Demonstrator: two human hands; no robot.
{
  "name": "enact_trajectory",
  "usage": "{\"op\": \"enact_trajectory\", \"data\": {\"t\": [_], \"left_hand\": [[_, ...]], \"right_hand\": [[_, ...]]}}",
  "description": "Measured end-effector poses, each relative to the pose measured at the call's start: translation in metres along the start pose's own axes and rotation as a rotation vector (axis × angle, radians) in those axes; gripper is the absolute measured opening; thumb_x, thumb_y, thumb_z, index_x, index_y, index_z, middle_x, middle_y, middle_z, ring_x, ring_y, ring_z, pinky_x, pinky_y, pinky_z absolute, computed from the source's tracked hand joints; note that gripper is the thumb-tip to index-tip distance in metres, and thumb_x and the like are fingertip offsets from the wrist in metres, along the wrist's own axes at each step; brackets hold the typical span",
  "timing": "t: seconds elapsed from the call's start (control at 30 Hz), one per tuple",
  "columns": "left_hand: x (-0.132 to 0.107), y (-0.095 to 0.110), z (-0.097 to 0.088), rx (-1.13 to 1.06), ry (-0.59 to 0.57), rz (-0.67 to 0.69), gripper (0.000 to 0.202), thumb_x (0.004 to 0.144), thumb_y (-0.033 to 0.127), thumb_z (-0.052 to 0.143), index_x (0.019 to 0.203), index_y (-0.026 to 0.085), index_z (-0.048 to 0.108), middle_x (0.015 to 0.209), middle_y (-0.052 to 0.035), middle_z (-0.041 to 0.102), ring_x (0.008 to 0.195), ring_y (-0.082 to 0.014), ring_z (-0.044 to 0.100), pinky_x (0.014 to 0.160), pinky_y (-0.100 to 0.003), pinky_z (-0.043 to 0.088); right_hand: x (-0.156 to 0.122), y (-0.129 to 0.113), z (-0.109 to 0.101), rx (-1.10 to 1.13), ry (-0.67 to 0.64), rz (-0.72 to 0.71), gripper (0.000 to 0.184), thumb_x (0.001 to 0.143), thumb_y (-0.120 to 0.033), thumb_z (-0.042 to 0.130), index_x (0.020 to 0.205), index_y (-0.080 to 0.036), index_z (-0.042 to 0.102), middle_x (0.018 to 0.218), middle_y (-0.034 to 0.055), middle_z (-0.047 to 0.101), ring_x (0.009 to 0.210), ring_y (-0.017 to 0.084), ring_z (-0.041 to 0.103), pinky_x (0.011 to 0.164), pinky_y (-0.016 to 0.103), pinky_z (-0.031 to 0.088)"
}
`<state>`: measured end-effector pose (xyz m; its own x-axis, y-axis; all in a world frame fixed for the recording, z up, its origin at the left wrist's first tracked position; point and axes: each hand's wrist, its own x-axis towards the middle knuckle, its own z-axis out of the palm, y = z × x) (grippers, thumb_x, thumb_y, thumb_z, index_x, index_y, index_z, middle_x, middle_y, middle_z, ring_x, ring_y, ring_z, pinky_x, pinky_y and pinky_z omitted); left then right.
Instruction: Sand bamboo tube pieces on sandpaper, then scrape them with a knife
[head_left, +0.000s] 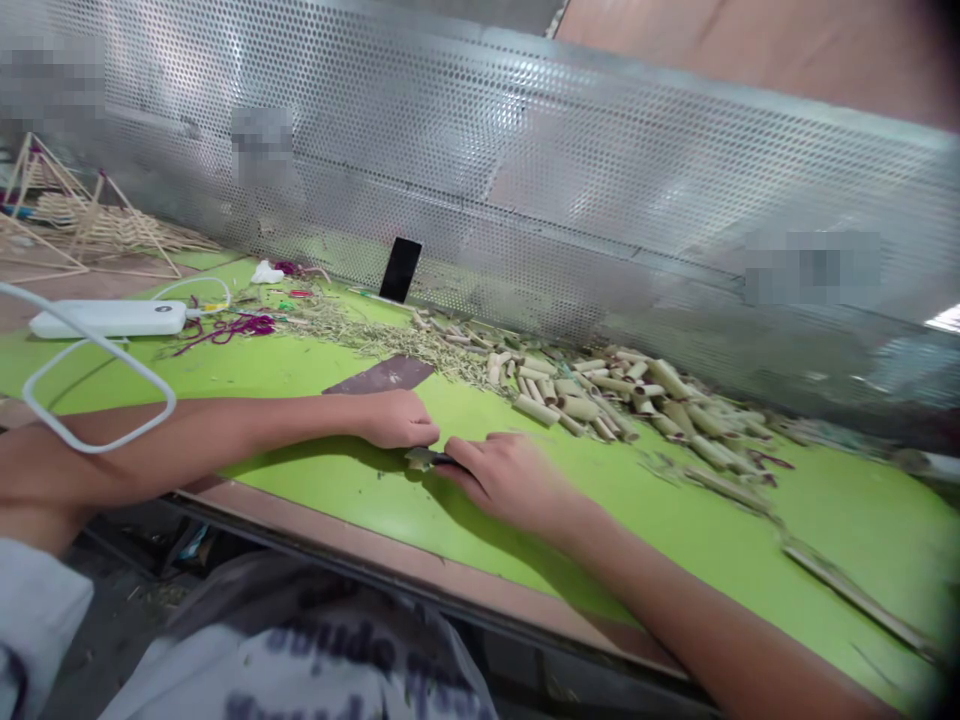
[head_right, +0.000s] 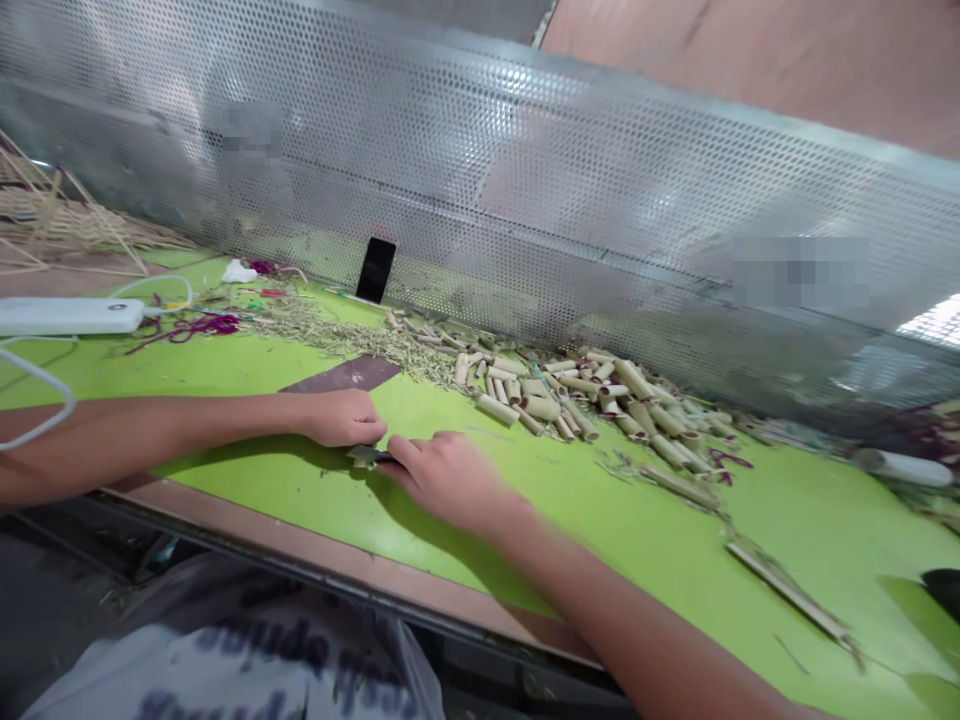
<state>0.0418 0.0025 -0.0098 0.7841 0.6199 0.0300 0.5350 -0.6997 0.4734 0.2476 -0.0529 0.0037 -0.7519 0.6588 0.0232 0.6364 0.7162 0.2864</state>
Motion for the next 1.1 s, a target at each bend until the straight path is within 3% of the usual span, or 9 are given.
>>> {"op": "enact_trajectory", "data": {"t": [0.2, 0.4, 0.63, 0.9, 1.1], "left_hand": [[-0.001, -0.005, 0.001, -0.005, 0.003, 0.027, 0.046, 0.090, 0.029, 0.041, 0.049, 0.022, 0.023, 0.045, 0.0038, 0.020, 0.048, -0.0138, 0.020, 0.054, -0.034, 0.016], [-0.002, -0.004, 0.003, -0.011, 0.043, 0.027, 0.045, 0.086, 0.027, 0.043, 0.048, 0.022, 0.021, 0.044, 0.0035, 0.020, 0.047, -0.0135, 0.020, 0.053, -0.035, 0.014], [-0.004, -0.007, 0.002, -0.014, 0.038, 0.050, 0.042, 0.085, 0.027, 0.042, 0.049, 0.023, 0.021, 0.045, 0.0040, 0.017, 0.047, -0.0137, 0.019, 0.052, -0.035, 0.013], [-0.003, -0.009, 0.005, -0.022, 0.057, 0.048, 0.040, 0.084, 0.025, 0.042, 0.049, 0.022, 0.022, 0.046, 0.0035, 0.018, 0.047, -0.0136, 0.021, 0.053, -0.035, 0.015], [-0.008, -0.009, 0.004, -0.026, 0.044, 0.027, 0.041, 0.084, 0.026, 0.042, 0.049, 0.024, 0.020, 0.049, 0.0039, 0.014, 0.049, -0.0141, 0.017, 0.053, -0.035, 0.015]], "right_hand": [[-0.006, 0.012, 0.001, 0.122, -0.099, -0.023, 0.031, 0.107, -0.039, 0.041, 0.096, -0.019, 0.062, 0.064, 0.0010, 0.064, 0.053, 0.016, 0.053, 0.055, 0.031, 0.019], [0.000, 0.002, 0.001, 0.084, -0.050, 0.008, 0.030, 0.106, -0.040, 0.042, 0.096, -0.019, 0.061, 0.065, 0.0027, 0.065, 0.054, 0.016, 0.053, 0.056, 0.032, 0.017], [-0.005, 0.009, 0.000, 0.103, -0.152, 0.003, 0.033, 0.107, -0.041, 0.037, 0.097, -0.019, 0.060, 0.063, 0.0024, 0.063, 0.052, 0.017, 0.051, 0.055, 0.032, 0.017], [0.004, 0.001, -0.002, 0.063, -0.104, -0.023, 0.038, 0.107, -0.044, 0.035, 0.099, -0.018, 0.061, 0.066, 0.0030, 0.065, 0.051, 0.017, 0.049, 0.055, 0.032, 0.017], [-0.008, 0.008, 0.001, 0.043, -0.094, -0.123, 0.033, 0.106, -0.040, 0.040, 0.092, -0.019, 0.061, 0.069, 0.0027, 0.068, 0.050, 0.015, 0.046, 0.057, 0.033, 0.017]]}}
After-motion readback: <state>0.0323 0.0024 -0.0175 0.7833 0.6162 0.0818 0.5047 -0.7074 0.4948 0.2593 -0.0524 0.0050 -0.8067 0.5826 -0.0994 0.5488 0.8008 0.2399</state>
